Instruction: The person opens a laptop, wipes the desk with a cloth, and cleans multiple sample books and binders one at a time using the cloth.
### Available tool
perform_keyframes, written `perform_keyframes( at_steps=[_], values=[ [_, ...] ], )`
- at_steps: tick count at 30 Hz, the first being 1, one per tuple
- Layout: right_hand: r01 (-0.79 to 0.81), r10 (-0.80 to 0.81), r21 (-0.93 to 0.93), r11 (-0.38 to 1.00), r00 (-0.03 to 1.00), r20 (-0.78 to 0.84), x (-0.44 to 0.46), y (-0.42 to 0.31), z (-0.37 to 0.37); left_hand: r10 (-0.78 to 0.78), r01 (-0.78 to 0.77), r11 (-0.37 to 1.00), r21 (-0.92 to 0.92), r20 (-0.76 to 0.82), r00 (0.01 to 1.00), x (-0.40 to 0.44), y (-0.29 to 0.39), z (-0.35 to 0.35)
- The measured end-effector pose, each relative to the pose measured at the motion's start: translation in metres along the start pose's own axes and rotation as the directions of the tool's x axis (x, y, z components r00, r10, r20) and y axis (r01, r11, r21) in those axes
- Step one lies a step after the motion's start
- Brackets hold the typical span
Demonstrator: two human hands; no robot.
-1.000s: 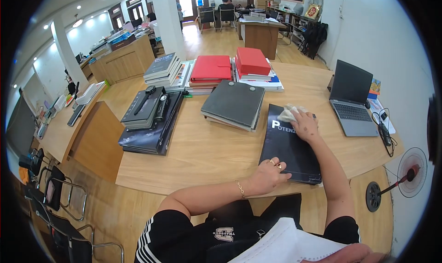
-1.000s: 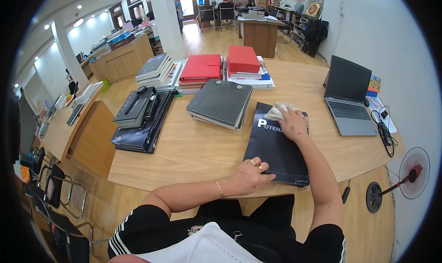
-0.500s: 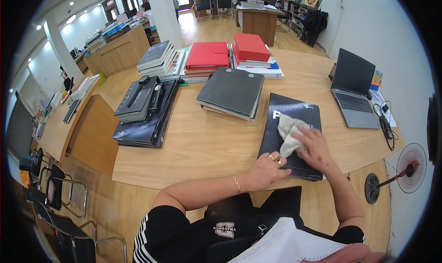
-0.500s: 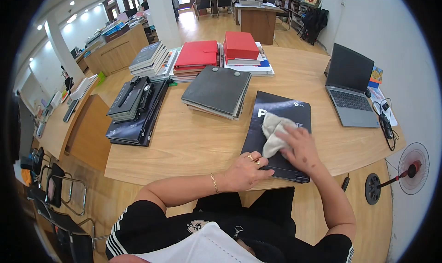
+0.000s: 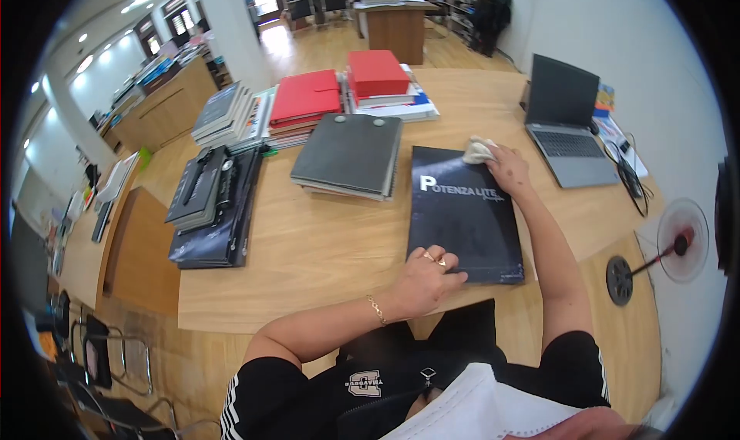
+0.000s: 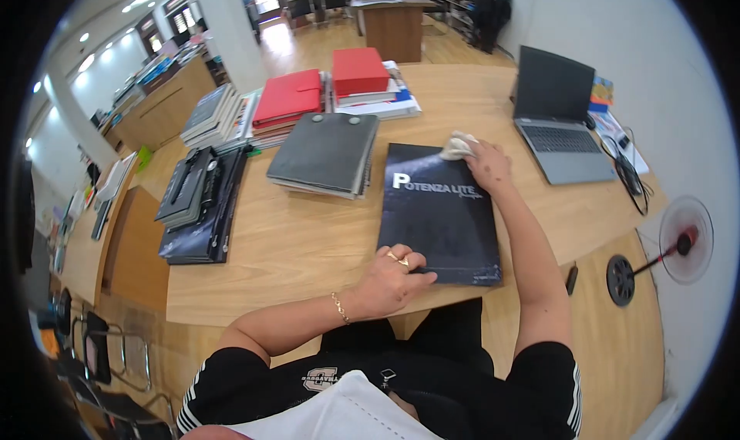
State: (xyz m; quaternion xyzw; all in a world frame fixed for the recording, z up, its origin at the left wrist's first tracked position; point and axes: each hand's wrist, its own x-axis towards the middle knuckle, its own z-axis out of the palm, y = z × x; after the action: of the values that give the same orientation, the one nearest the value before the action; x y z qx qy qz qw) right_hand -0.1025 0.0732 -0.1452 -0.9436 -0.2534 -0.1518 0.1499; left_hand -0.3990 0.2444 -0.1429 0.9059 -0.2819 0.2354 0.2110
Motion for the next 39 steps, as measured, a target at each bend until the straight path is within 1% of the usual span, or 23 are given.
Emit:
perform_keyframes(
  at_steps=[2,5,8,14,17,20,23,24,26,28,29,32,35,36,38,39],
  values=[
    [0.026,-0.026,-0.03,0.999,1.0,-0.01,-0.018,-0.02,-0.017,0.006,-0.006,1.0,0.002,-0.005,1.0,-0.001,0.001,0.001],
    [0.112,-0.114,-0.06,0.992,0.993,-0.038,-0.044,-0.02,-0.017,0.007,-0.007,1.0,-0.001,-0.037,0.999,-0.001,0.0,0.003],
    [0.2,-0.2,-0.022,0.98,0.98,0.002,-0.08,-0.029,-0.039,0.001,-0.001,1.0,0.003,-0.032,0.999,-0.001,0.002,-0.001],
    [0.303,-0.299,-0.025,0.953,0.948,0.113,-0.15,-0.063,-0.085,0.038,-0.037,0.999,0.014,-0.028,0.999,-0.004,-0.001,-0.002],
    [0.327,-0.33,0.049,0.944,0.924,0.196,-0.168,-0.08,-0.098,0.067,-0.068,0.998,-0.006,-0.048,0.997,-0.003,-0.001,-0.001],
    [0.343,-0.356,0.096,0.934,0.91,0.213,-0.163,-0.089,-0.101,0.108,-0.107,0.994,0.004,-0.047,0.993,-0.003,-0.003,0.002],
    [0.411,-0.416,0.067,0.909,0.902,0.114,-0.122,-0.082,-0.074,0.108,-0.108,0.994,0.012,-0.029,0.994,-0.004,-0.003,0.003],
    [0.433,-0.433,0.028,0.901,0.899,0.058,-0.103,-0.075,-0.057,0.104,-0.103,0.995,0.015,-0.024,0.994,-0.003,-0.003,0.003],
    [0.397,-0.398,0.032,0.917,0.916,0.046,-0.061,-0.066,-0.028,0.11,-0.11,0.994,0.022,-0.026,0.994,-0.002,-0.002,0.001],
    [0.329,-0.331,0.036,0.944,0.94,0.085,-0.02,-0.068,-0.012,0.113,-0.112,0.993,0.024,-0.036,0.993,-0.001,-0.002,0.002],
    [0.306,-0.305,0.008,0.952,0.945,0.114,-0.002,-0.069,-0.002,0.115,-0.114,0.993,0.023,-0.043,0.992,-0.001,-0.002,0.003],
    [0.215,-0.207,-0.006,0.977,0.944,0.256,0.018,-0.097,0.0,0.11,-0.109,0.994,0.019,-0.051,0.993,0.001,-0.003,0.006],
    [0.309,-0.299,-0.011,0.951,0.928,0.221,0.004,-0.112,0.003,0.109,-0.108,0.994,0.017,-0.054,0.993,0.001,-0.003,0.005],
    [0.378,-0.369,-0.014,0.926,0.91,0.19,-0.006,-0.116,0.006,0.111,-0.11,0.994,0.014,-0.055,0.992,0.001,-0.002,0.006],
    [0.41,-0.417,0.08,0.908,0.875,0.246,-0.037,-0.132,-0.017,0.114,-0.113,0.993,0.017,-0.057,0.992,0.001,-0.002,0.006],
    [0.456,-0.469,0.109,0.883,0.853,0.23,-0.051,-0.133,-0.02,0.117,-0.116,0.993,0.017,-0.058,0.991,0.001,-0.002,0.006]
  ],
)
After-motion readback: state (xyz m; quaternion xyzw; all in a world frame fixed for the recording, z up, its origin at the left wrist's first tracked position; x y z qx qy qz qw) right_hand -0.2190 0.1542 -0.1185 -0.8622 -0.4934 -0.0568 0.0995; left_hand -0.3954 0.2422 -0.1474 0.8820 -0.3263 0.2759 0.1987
